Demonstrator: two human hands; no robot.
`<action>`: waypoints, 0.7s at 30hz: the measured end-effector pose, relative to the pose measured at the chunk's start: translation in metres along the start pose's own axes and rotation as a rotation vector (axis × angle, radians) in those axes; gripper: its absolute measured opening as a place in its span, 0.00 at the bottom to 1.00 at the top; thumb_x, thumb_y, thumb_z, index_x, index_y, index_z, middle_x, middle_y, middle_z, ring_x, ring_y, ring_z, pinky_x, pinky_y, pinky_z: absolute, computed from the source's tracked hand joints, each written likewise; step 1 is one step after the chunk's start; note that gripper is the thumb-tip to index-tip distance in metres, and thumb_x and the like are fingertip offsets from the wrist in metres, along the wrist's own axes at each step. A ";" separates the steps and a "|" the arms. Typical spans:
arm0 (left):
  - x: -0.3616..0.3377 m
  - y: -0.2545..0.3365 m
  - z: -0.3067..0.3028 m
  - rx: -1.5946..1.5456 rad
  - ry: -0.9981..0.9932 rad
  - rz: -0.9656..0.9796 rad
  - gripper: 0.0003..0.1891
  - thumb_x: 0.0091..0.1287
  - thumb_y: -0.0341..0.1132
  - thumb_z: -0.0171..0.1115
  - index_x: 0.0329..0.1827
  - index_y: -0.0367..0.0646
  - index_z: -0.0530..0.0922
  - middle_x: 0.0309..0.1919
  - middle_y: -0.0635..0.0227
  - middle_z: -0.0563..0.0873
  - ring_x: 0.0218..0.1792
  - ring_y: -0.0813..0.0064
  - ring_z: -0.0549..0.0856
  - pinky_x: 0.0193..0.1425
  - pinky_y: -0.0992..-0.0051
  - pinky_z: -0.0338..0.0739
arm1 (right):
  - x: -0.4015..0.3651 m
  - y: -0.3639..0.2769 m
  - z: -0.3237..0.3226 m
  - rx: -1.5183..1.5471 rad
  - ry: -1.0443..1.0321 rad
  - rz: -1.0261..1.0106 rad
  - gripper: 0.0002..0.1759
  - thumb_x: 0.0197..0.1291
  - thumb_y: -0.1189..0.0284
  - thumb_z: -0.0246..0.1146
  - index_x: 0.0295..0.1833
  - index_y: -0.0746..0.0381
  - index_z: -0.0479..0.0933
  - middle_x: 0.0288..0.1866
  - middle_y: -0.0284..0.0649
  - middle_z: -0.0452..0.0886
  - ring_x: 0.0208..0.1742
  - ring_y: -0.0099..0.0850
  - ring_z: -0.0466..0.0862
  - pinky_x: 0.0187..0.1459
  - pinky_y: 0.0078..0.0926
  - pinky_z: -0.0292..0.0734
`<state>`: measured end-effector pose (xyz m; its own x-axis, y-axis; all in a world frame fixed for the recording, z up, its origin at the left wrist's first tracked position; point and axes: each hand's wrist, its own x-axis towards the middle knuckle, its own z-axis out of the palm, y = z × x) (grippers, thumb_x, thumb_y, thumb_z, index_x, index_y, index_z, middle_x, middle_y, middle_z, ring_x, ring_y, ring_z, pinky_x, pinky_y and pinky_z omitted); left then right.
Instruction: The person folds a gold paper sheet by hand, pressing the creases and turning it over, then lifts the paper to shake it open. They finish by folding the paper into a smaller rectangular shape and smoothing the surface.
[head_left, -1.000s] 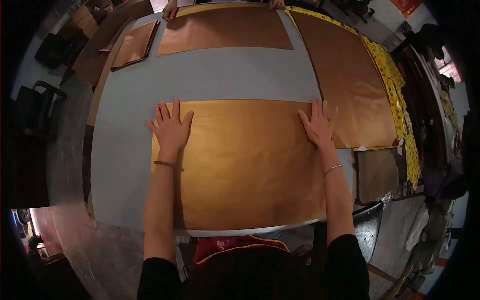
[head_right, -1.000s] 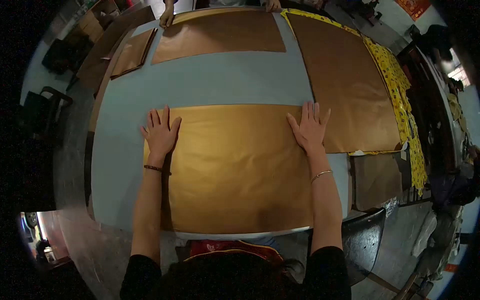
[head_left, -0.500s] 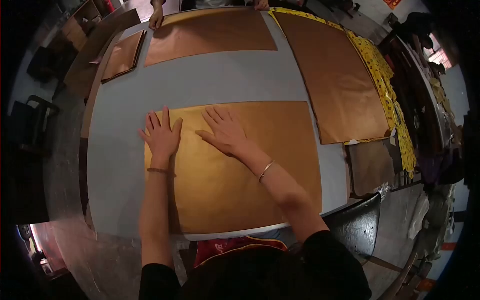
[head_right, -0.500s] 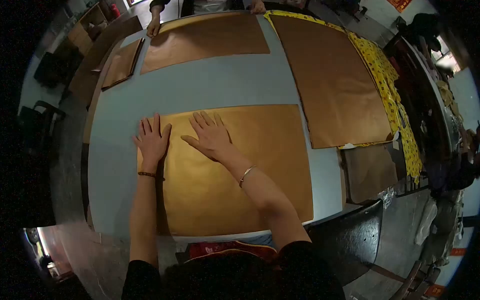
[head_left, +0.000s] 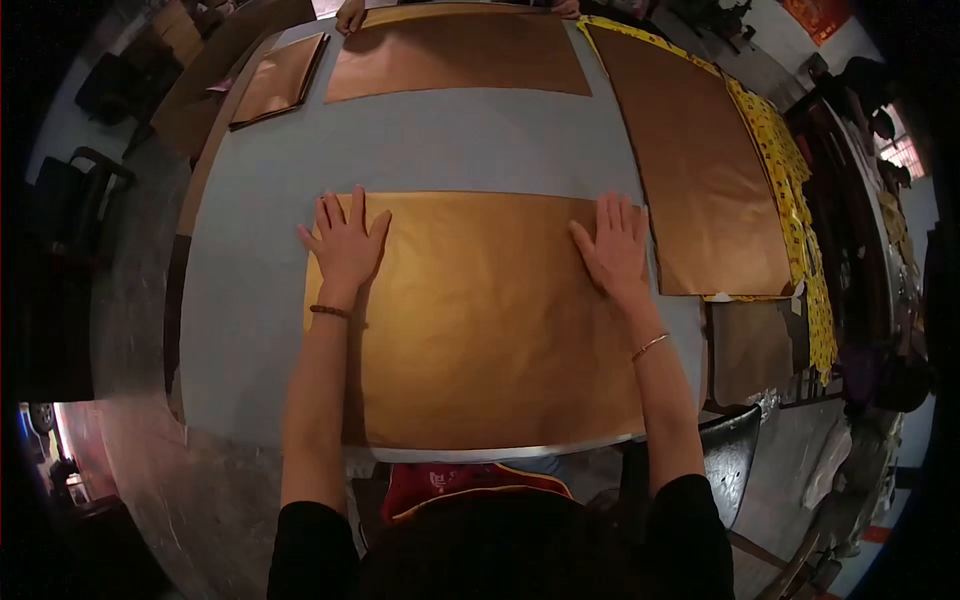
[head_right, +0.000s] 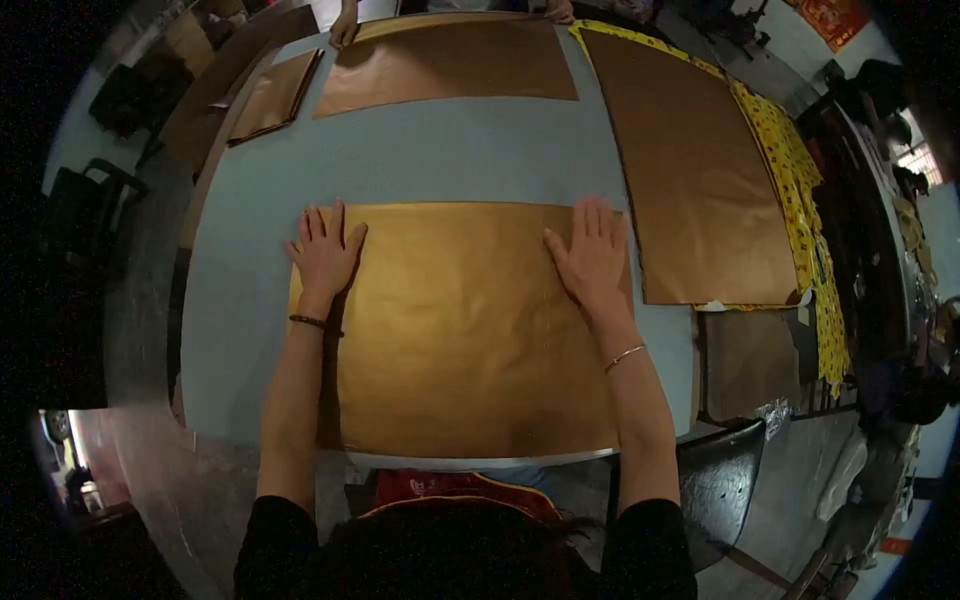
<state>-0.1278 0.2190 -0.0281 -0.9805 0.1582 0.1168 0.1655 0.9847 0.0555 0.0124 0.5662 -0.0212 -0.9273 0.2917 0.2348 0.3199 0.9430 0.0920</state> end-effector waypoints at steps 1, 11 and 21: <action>-0.001 0.001 0.000 -0.013 0.005 0.011 0.35 0.69 0.63 0.37 0.75 0.55 0.57 0.74 0.50 0.54 0.75 0.54 0.49 0.70 0.38 0.38 | 0.001 -0.016 -0.004 0.062 0.086 -0.148 0.38 0.67 0.43 0.42 0.73 0.58 0.58 0.74 0.45 0.58 0.76 0.42 0.53 0.75 0.49 0.38; 0.002 -0.003 -0.004 -0.031 -0.029 0.021 0.35 0.68 0.65 0.39 0.74 0.59 0.58 0.73 0.50 0.54 0.75 0.53 0.50 0.69 0.34 0.38 | 0.011 -0.036 -0.003 0.220 -0.164 -0.301 0.40 0.61 0.37 0.46 0.74 0.46 0.57 0.78 0.36 0.51 0.79 0.38 0.46 0.72 0.60 0.29; -0.045 0.168 -0.002 -0.472 -0.036 0.553 0.38 0.70 0.60 0.41 0.72 0.37 0.58 0.72 0.51 0.58 0.74 0.54 0.54 0.76 0.57 0.46 | 0.012 -0.024 0.033 -0.019 0.000 -0.365 0.40 0.60 0.38 0.48 0.74 0.46 0.57 0.78 0.35 0.51 0.78 0.38 0.47 0.72 0.60 0.29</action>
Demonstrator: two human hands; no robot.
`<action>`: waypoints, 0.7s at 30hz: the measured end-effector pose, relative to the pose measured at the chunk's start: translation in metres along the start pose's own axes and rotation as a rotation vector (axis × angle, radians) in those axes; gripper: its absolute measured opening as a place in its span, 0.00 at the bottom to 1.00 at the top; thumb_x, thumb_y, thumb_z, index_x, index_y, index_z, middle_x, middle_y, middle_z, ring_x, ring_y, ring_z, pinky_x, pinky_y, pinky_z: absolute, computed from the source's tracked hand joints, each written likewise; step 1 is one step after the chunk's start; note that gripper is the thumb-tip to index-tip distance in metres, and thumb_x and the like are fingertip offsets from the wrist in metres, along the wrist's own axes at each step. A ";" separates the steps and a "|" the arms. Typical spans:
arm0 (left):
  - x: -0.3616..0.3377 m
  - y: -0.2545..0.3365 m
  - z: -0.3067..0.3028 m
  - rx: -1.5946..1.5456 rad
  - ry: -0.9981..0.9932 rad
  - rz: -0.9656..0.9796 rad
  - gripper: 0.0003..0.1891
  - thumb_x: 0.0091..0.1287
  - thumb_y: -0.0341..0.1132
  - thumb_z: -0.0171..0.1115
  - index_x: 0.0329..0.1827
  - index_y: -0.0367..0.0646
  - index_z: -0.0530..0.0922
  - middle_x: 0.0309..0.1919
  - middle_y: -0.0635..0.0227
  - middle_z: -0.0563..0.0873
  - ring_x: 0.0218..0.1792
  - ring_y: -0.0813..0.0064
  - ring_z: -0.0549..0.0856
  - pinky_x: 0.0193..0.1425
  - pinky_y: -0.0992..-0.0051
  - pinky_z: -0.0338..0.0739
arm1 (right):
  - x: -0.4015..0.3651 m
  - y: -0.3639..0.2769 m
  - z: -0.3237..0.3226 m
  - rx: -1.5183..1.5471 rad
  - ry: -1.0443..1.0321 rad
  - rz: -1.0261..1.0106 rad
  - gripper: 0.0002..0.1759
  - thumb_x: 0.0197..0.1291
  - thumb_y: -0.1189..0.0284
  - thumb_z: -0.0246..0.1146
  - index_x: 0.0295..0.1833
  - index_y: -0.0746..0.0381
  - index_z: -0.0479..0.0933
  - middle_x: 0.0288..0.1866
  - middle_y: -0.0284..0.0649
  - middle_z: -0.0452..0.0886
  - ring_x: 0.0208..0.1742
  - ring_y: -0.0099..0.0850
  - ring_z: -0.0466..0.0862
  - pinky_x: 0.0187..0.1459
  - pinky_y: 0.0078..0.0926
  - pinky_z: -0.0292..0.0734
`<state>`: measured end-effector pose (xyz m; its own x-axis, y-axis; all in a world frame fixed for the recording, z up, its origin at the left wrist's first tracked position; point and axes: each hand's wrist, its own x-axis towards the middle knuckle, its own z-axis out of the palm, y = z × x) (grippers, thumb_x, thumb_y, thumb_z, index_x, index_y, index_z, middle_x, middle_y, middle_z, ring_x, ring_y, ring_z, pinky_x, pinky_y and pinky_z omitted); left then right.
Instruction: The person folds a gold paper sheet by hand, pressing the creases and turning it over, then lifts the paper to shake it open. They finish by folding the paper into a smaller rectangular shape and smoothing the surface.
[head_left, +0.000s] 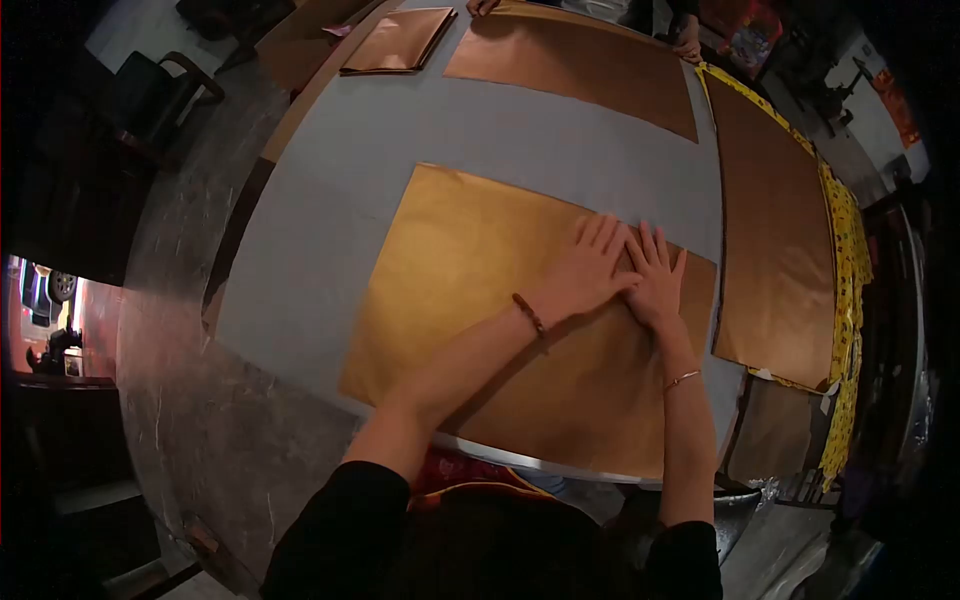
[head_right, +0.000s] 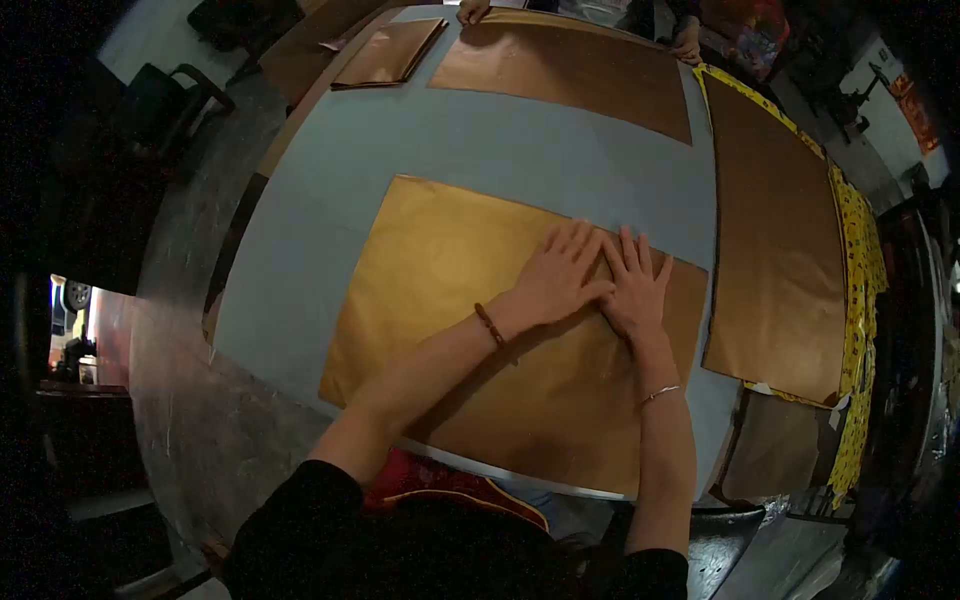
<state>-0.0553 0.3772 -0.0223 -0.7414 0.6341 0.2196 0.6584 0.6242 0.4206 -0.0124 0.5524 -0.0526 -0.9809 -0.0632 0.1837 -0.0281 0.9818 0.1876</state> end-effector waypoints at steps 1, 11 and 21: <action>0.001 0.013 0.009 -0.018 -0.056 0.002 0.38 0.70 0.61 0.39 0.72 0.37 0.56 0.72 0.51 0.58 0.74 0.56 0.54 0.76 0.59 0.46 | 0.002 0.000 0.004 -0.260 0.130 -0.060 0.40 0.60 0.38 0.47 0.74 0.46 0.58 0.78 0.35 0.51 0.78 0.38 0.48 0.72 0.60 0.29; -0.040 -0.139 -0.066 0.367 -0.010 -0.323 0.41 0.70 0.65 0.33 0.75 0.42 0.54 0.75 0.58 0.54 0.76 0.60 0.51 0.76 0.56 0.42 | 0.001 -0.012 -0.038 0.297 -0.079 0.068 0.40 0.60 0.38 0.47 0.73 0.47 0.58 0.78 0.36 0.52 0.78 0.38 0.48 0.73 0.56 0.29; -0.046 -0.121 -0.088 0.536 0.136 -0.311 0.34 0.68 0.58 0.47 0.69 0.43 0.60 0.68 0.55 0.63 0.68 0.54 0.61 0.66 0.41 0.54 | 0.002 -0.012 -0.036 0.282 -0.087 0.062 0.39 0.61 0.39 0.48 0.73 0.46 0.58 0.78 0.36 0.51 0.78 0.38 0.48 0.72 0.60 0.30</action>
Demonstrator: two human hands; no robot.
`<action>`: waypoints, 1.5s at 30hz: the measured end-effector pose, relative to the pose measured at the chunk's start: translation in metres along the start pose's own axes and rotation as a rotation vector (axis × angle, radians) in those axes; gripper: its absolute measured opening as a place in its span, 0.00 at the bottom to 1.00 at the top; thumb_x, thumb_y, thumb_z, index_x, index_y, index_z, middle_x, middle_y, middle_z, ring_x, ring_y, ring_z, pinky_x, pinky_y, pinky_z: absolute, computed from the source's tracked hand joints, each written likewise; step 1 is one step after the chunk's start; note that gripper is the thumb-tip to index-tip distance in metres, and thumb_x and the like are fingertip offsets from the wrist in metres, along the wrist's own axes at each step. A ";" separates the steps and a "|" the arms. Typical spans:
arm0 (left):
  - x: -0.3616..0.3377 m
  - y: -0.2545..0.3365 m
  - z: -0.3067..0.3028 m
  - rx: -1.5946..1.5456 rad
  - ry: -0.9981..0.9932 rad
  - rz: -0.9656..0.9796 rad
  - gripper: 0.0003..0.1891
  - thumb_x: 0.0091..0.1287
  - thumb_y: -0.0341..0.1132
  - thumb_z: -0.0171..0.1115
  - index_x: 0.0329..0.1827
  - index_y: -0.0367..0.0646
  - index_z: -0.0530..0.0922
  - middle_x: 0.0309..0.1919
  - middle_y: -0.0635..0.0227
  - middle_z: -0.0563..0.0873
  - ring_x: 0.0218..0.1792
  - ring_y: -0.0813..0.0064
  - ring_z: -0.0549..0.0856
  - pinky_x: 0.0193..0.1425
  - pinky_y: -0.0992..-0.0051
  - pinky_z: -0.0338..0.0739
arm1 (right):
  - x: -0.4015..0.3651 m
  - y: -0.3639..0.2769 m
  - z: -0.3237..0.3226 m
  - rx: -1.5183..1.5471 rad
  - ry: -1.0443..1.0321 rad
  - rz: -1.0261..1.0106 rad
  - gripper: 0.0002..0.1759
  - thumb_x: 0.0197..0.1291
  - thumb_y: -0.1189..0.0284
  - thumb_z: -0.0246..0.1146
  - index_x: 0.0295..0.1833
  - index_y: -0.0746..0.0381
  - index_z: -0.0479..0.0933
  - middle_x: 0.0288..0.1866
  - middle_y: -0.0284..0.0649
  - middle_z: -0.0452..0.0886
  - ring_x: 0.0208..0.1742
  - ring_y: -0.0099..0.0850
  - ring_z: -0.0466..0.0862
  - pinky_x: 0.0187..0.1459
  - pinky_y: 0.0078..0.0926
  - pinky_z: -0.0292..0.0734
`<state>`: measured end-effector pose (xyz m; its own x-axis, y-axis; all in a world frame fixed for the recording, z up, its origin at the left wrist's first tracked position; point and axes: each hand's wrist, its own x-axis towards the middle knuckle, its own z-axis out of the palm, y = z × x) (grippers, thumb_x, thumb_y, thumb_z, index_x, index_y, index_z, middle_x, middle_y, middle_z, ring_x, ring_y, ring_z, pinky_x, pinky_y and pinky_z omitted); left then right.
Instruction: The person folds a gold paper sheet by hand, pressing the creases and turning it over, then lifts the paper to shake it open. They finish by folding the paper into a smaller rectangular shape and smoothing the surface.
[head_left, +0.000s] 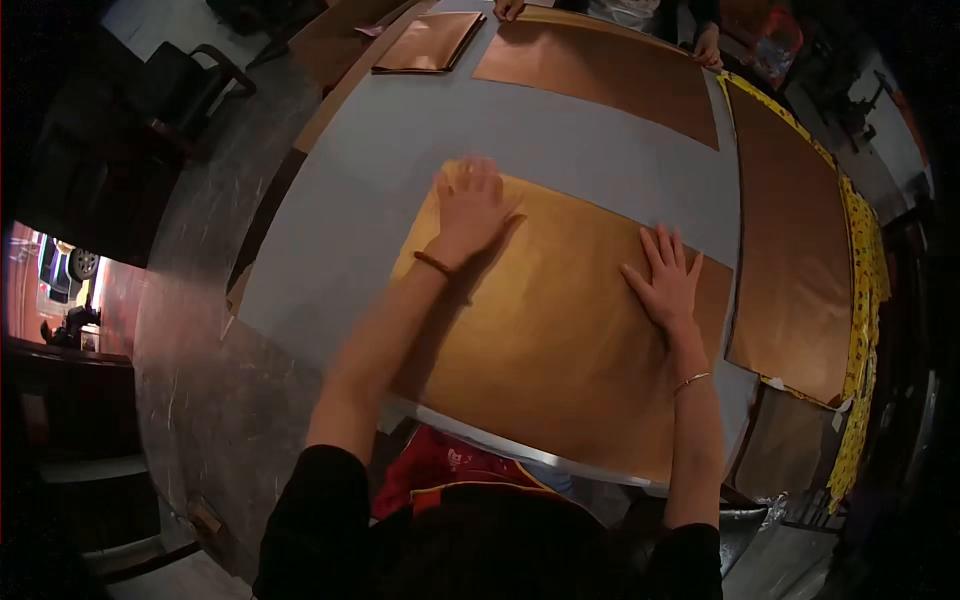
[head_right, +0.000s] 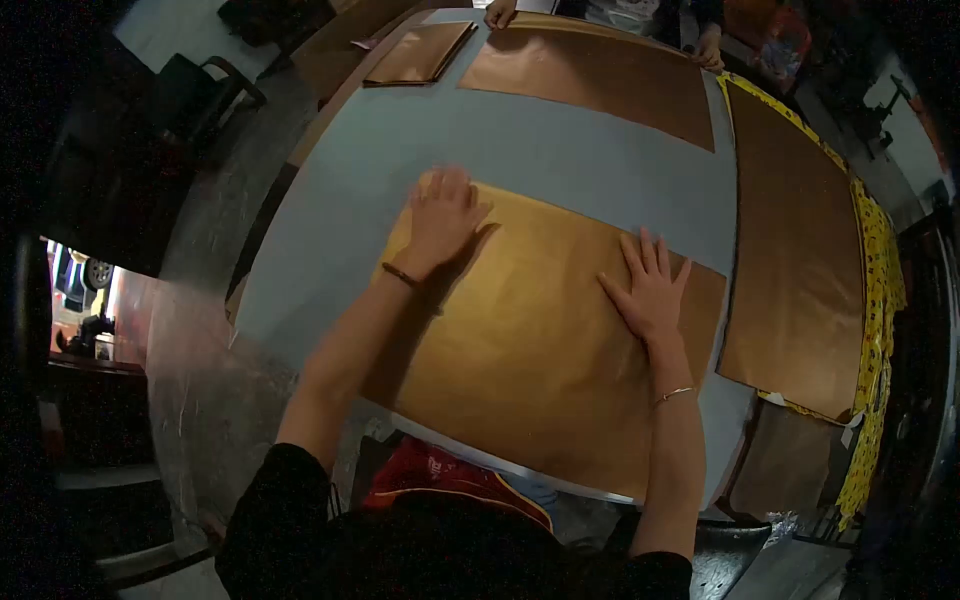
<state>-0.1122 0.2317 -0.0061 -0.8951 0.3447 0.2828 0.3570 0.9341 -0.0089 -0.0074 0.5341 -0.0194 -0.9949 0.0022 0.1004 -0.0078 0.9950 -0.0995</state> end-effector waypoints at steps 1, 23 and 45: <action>0.001 0.029 0.020 -0.164 0.059 0.053 0.34 0.68 0.59 0.46 0.68 0.42 0.61 0.69 0.54 0.63 0.69 0.54 0.60 0.69 0.44 0.53 | 0.000 0.000 0.000 0.006 0.003 0.001 0.39 0.61 0.39 0.48 0.74 0.46 0.58 0.78 0.36 0.51 0.78 0.38 0.48 0.72 0.60 0.30; -0.193 0.084 -0.052 -0.457 -0.113 0.165 0.35 0.64 0.58 0.53 0.68 0.45 0.65 0.70 0.55 0.63 0.73 0.52 0.56 0.73 0.50 0.46 | 0.006 0.005 0.012 -0.026 -0.047 -0.023 0.38 0.63 0.39 0.45 0.75 0.41 0.54 0.79 0.32 0.48 0.79 0.37 0.45 0.72 0.60 0.29; -0.282 -0.108 -0.032 0.200 -0.112 -0.422 0.28 0.72 0.52 0.45 0.73 0.54 0.61 0.74 0.58 0.57 0.73 0.51 0.55 0.71 0.46 0.43 | 0.000 0.014 0.022 -0.080 0.066 -0.015 0.42 0.59 0.33 0.41 0.74 0.42 0.56 0.78 0.33 0.50 0.78 0.37 0.47 0.70 0.64 0.32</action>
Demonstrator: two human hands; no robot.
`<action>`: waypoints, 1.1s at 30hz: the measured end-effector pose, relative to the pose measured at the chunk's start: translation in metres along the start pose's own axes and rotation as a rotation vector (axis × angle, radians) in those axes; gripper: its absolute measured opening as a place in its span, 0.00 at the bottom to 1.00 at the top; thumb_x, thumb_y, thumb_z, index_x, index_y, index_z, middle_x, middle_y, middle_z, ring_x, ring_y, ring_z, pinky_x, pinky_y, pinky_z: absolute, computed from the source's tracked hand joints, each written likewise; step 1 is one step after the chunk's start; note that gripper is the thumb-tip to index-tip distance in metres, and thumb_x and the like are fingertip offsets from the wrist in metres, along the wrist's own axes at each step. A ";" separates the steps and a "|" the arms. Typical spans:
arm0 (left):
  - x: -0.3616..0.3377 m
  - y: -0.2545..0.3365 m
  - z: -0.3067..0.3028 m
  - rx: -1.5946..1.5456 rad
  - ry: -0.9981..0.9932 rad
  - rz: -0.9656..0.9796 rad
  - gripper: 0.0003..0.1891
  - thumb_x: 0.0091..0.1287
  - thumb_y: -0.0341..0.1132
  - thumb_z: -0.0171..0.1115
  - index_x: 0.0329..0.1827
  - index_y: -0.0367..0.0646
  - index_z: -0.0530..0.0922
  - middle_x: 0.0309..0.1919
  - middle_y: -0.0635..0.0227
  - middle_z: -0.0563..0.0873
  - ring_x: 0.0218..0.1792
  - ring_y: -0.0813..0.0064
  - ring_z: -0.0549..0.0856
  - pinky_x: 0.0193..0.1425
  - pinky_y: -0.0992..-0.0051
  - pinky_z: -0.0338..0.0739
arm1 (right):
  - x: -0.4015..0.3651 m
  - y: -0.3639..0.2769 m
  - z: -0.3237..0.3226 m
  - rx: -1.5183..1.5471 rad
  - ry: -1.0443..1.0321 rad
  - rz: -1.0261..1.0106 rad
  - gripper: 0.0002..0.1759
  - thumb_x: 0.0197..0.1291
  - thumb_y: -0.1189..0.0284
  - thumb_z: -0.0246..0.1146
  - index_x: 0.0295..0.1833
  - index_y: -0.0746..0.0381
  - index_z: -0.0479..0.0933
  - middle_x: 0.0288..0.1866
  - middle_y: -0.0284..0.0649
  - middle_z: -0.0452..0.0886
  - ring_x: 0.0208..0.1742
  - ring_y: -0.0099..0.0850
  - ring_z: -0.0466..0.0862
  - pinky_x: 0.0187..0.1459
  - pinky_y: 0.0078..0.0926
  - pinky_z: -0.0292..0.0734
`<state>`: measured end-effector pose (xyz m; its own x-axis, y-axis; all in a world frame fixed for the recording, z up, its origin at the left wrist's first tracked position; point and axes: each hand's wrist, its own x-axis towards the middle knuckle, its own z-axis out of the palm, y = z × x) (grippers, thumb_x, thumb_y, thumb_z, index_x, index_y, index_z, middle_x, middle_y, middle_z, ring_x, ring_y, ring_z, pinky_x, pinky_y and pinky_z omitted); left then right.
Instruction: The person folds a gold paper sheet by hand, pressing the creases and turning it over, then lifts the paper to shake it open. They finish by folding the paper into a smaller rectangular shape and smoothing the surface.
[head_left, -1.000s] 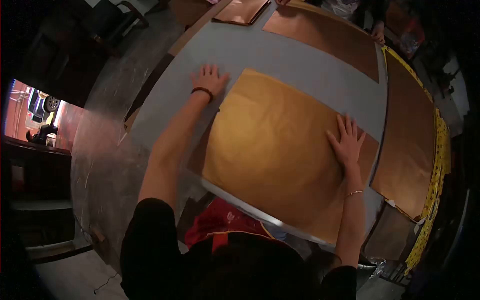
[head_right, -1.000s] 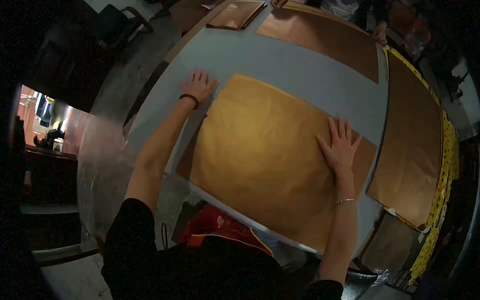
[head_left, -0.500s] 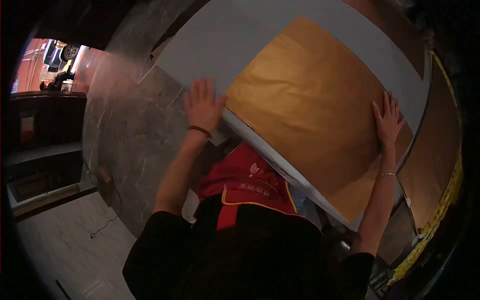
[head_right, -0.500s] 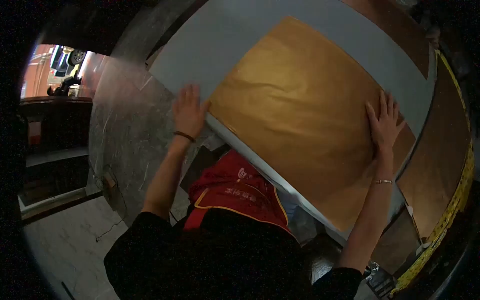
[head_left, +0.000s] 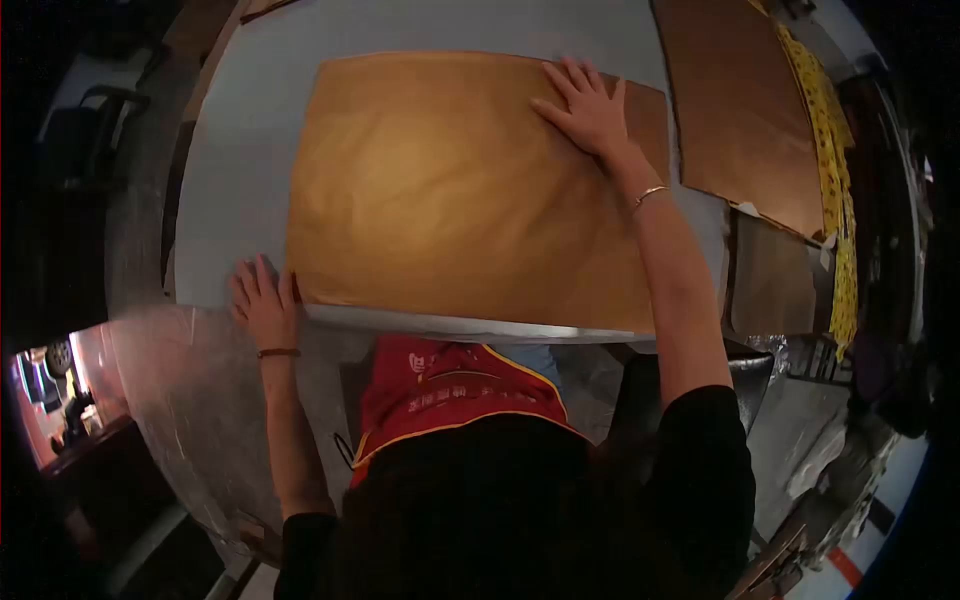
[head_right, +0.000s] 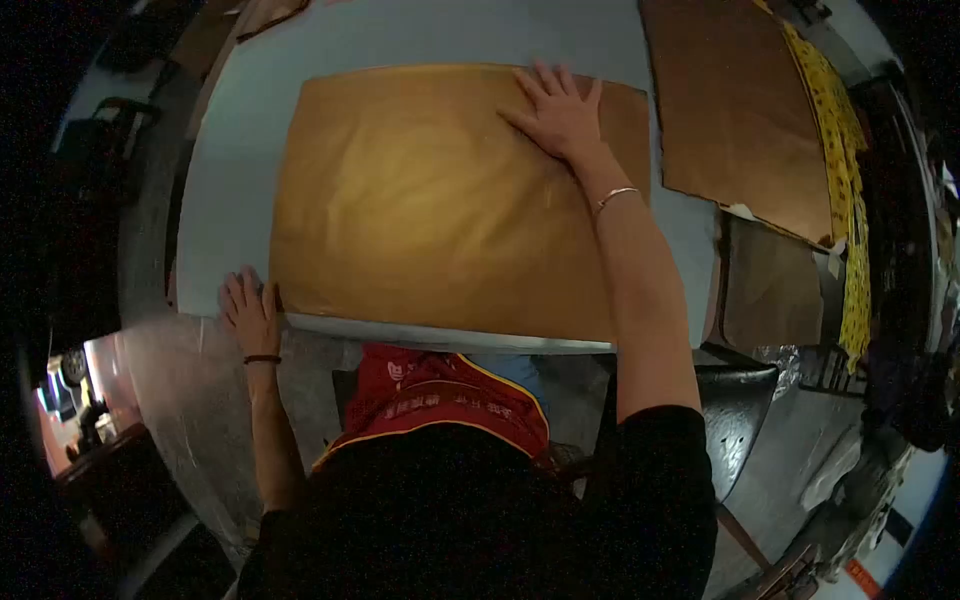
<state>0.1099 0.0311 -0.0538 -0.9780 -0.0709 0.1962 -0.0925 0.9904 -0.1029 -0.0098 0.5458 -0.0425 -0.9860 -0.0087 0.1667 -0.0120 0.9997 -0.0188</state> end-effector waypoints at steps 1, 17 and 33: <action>0.010 0.018 -0.009 -0.006 0.009 0.028 0.28 0.72 0.52 0.45 0.73 0.54 0.61 0.74 0.58 0.57 0.73 0.51 0.55 0.71 0.46 0.43 | -0.001 -0.003 -0.004 -0.005 0.007 0.029 0.42 0.59 0.33 0.41 0.74 0.42 0.56 0.78 0.33 0.50 0.78 0.37 0.47 0.70 0.64 0.32; 0.116 0.170 -0.028 -0.395 -0.011 0.443 0.30 0.70 0.52 0.47 0.72 0.49 0.60 0.73 0.58 0.58 0.72 0.52 0.56 0.72 0.50 0.48 | -0.003 -0.006 -0.018 0.066 -0.019 0.020 0.41 0.60 0.34 0.42 0.74 0.45 0.57 0.79 0.34 0.49 0.79 0.36 0.45 0.71 0.64 0.28; 0.226 0.237 -0.005 -0.272 -0.169 0.557 0.41 0.69 0.65 0.36 0.75 0.41 0.52 0.75 0.58 0.53 0.76 0.62 0.50 0.77 0.60 0.42 | 0.001 -0.008 -0.021 0.123 -0.039 0.035 0.48 0.57 0.35 0.48 0.74 0.58 0.54 0.78 0.35 0.53 0.78 0.36 0.48 0.73 0.59 0.29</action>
<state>-0.1321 0.2501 -0.0290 -0.8837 0.4673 0.0262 0.4671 0.8773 0.1101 -0.0069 0.5378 -0.0219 -0.9918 0.0234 0.1256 0.0050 0.9895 -0.1448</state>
